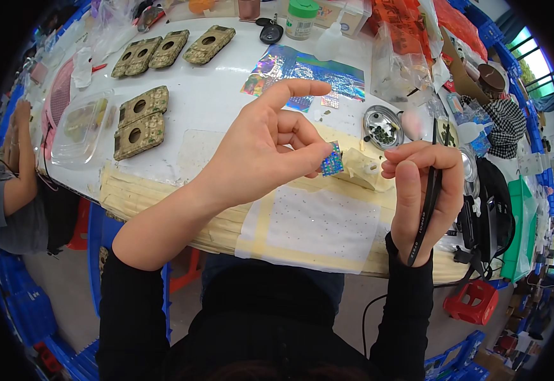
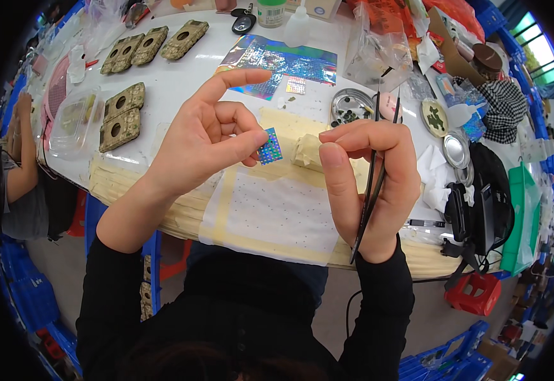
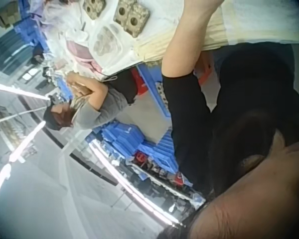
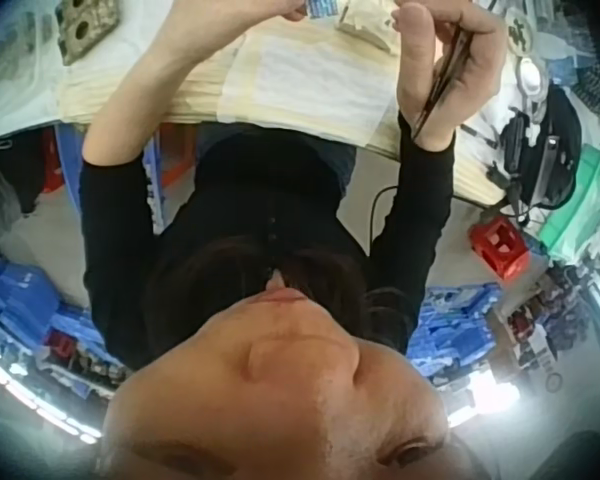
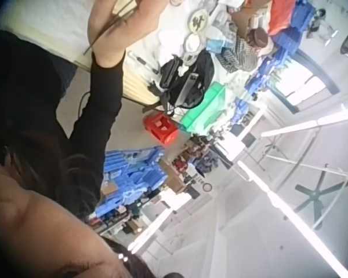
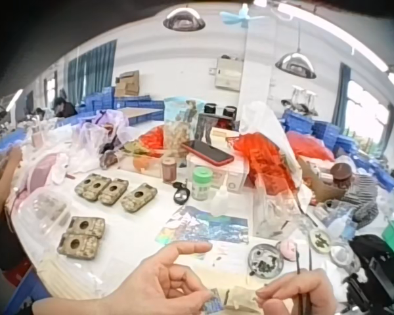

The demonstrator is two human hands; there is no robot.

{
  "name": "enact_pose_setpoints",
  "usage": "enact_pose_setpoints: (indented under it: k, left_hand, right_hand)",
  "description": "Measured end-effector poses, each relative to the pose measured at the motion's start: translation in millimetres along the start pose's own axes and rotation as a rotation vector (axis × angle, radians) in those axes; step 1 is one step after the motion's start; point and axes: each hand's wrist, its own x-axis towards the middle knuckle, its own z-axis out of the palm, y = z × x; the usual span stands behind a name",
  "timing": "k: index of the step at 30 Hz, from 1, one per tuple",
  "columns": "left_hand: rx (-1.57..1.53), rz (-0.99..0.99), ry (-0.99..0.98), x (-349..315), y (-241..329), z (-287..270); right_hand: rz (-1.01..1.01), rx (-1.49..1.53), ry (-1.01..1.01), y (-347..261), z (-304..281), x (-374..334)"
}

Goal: Use tweezers to precisely apply small decorative stones or elements onto a holographic template or sheet.

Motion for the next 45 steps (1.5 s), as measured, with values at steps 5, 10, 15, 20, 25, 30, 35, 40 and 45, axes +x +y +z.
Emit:
enact_pose_setpoints:
  k: [5, 10, 15, 20, 25, 30, 35, 40, 45]
  left_hand:
    - [-0.005, -0.045, -0.001, 0.3, 1.2, -0.6]
    - [-0.051, -0.078, 0.000, -0.3, 2.6, -0.7]
    - [-0.060, -0.084, -0.013, 0.9, 0.7, -1.5]
    - [-0.047, -0.104, -0.015, 0.9, 1.3, -2.4]
    - [0.070, -0.065, 0.008, 6.6, -4.3, -10.4]
    - [0.301, -0.090, 0.036, 21.7, -10.8, -31.0]
    - [0.367, -0.149, 0.098, 32.3, -17.6, -44.3]
    - [0.344, -0.166, 0.063, 33.0, -21.4, -43.4]
    - [0.325, -0.168, 0.071, 33.4, -22.3, -42.5]
  right_hand:
    - [-0.011, 0.009, -0.013, 2.2, -1.8, -0.9]
    - [-0.032, 0.068, -0.020, 2.3, -0.2, -1.2]
    - [-0.042, 0.099, -0.023, 2.5, 1.6, -1.4]
    - [-0.036, 0.074, -0.029, 2.7, 0.5, -1.5]
    - [-0.032, 0.068, -0.021, 3.3, 0.2, -2.0]
    - [-0.041, 0.065, -0.007, 4.2, -1.0, -0.7]
    - [-0.047, 0.066, 0.013, 3.4, -4.1, 0.4]
    - [-0.068, 0.081, 0.011, 3.7, -5.0, -0.1]
    - [-0.083, 0.075, 0.028, 3.7, -7.1, 0.2]
